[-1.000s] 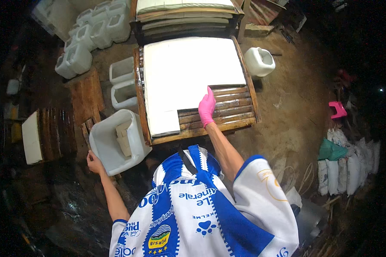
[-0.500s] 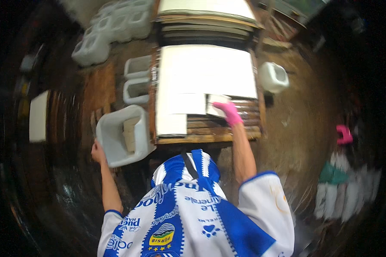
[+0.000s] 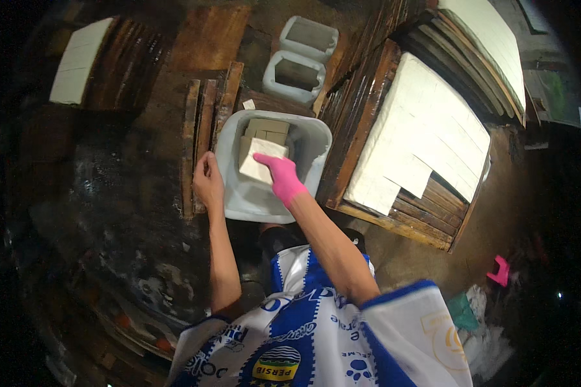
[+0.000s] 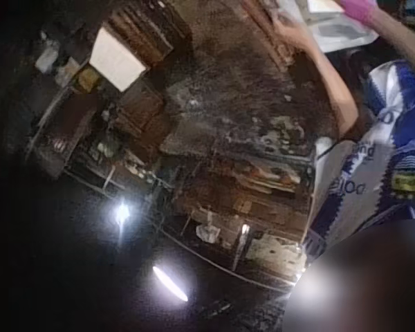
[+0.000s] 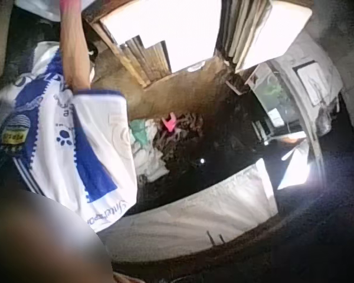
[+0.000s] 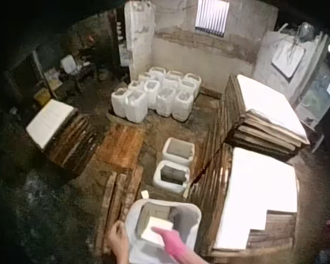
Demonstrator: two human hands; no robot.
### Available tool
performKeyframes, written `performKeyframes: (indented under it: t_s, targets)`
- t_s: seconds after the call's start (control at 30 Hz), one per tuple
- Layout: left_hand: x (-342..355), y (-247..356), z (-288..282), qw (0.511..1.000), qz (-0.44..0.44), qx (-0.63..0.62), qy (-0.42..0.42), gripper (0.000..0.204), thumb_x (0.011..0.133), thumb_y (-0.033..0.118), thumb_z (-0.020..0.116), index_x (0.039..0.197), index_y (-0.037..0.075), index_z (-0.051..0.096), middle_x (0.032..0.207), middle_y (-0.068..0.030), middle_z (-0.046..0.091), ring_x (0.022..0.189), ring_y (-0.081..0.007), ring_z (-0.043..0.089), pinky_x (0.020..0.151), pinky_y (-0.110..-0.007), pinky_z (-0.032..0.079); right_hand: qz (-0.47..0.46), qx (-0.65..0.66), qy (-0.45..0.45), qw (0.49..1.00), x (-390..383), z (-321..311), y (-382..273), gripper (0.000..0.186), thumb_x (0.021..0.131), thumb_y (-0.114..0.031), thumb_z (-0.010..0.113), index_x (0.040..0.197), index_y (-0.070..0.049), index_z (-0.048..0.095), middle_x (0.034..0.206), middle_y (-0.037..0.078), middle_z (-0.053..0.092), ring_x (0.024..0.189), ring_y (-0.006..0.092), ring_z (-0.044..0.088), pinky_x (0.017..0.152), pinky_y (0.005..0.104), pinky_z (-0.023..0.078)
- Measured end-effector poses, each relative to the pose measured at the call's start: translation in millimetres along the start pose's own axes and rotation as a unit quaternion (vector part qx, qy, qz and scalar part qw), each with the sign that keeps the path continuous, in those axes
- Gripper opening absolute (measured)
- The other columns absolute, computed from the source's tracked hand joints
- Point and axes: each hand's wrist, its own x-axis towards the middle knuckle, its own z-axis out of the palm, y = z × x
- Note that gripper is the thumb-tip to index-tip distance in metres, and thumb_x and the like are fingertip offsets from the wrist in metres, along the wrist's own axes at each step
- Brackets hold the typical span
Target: The person picks up large slabs of white tofu from a bamboo rack, places them into a white plastic container, and uses their hands to break or press them into smaller blocks.
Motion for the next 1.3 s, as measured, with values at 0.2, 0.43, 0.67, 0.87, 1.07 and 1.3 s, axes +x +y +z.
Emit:
performKeyframes:
  t_s: [0.2,0.43,0.67,0.87,1.07,1.3]
  targets:
    - [1.8,34.0,-1.7,0.994,-0.009,-0.026,-0.103,0.032,0.097,0.023,0.054,0.116,-0.001,0.063,0.12,-0.0175,0.062,0.108,-0.0287,0.061,0.091,-0.035,0.048,-0.056,-0.257,0.32,0.91,230.2,-142.8,57.4,0.036,0.077,-0.019,0.076,0.108,-0.005,0.066,0.102,0.009,0.068,0.092,0.0234,0.065,0.081,0.0407,0.051]
    - [6.6,20.8,-16.3,0.988,-0.042,-0.04,-0.14,0.03,0.098,0.014,0.047,0.119,-0.004,0.059,0.124,-0.0184,0.059,0.117,-0.0315,0.056,0.098,-0.042,0.045,-0.128,-0.446,0.321,0.826,186.8,-151.4,80.2,0.039,0.09,-0.031,0.06,0.118,-0.004,0.062,0.124,0.014,0.061,0.115,0.0233,0.057,0.095,0.0388,0.045]
    - [4.5,18.9,-12.1,0.969,-0.129,-0.139,-0.16,0.03,0.098,0.012,0.045,0.122,-0.004,0.054,0.131,-0.0197,0.053,0.119,-0.0313,0.053,0.1,-0.042,0.045,-0.087,-0.436,0.39,0.807,234.8,-160.3,101.8,0.035,0.09,-0.03,0.057,0.116,-0.007,0.063,0.122,0.012,0.062,0.115,0.0252,0.056,0.095,0.0389,0.045]
    - [7.8,12.2,-16.8,0.973,-0.088,-0.145,-0.155,0.03,0.098,0.01,0.044,0.123,-0.005,0.053,0.131,-0.0186,0.052,0.12,-0.0303,0.053,0.1,-0.041,0.045,-0.064,-0.455,0.432,0.776,275.7,-159.9,120.4,0.033,0.089,-0.028,0.055,0.114,-0.008,0.065,0.121,0.011,0.063,0.116,0.0268,0.056,0.095,0.0389,0.045]
    - [13.2,21.6,-9.0,0.982,-0.002,-0.079,-0.17,0.03,0.098,0.012,0.045,0.12,-0.004,0.059,0.123,-0.0188,0.06,0.115,-0.0278,0.058,0.096,-0.039,0.047,-0.104,-0.432,0.452,0.773,261.6,-132.3,97.4,0.031,0.089,-0.027,0.053,0.112,-0.01,0.066,0.119,0.01,0.064,0.116,0.0284,0.056,0.094,0.0389,0.046]
    - [11.2,9.6,-6.4,0.997,0.019,0.0,-0.069,0.033,0.098,0.016,0.054,0.124,-0.003,0.057,0.126,-0.0188,0.059,0.112,-0.0288,0.06,0.092,-0.037,0.048,-0.177,-0.419,0.062,0.889,4.2,28.8,-15.5,0.033,0.098,-0.025,0.049,0.117,-0.003,0.064,0.109,0.013,0.069,0.102,0.0235,0.065,0.091,0.033,0.048]
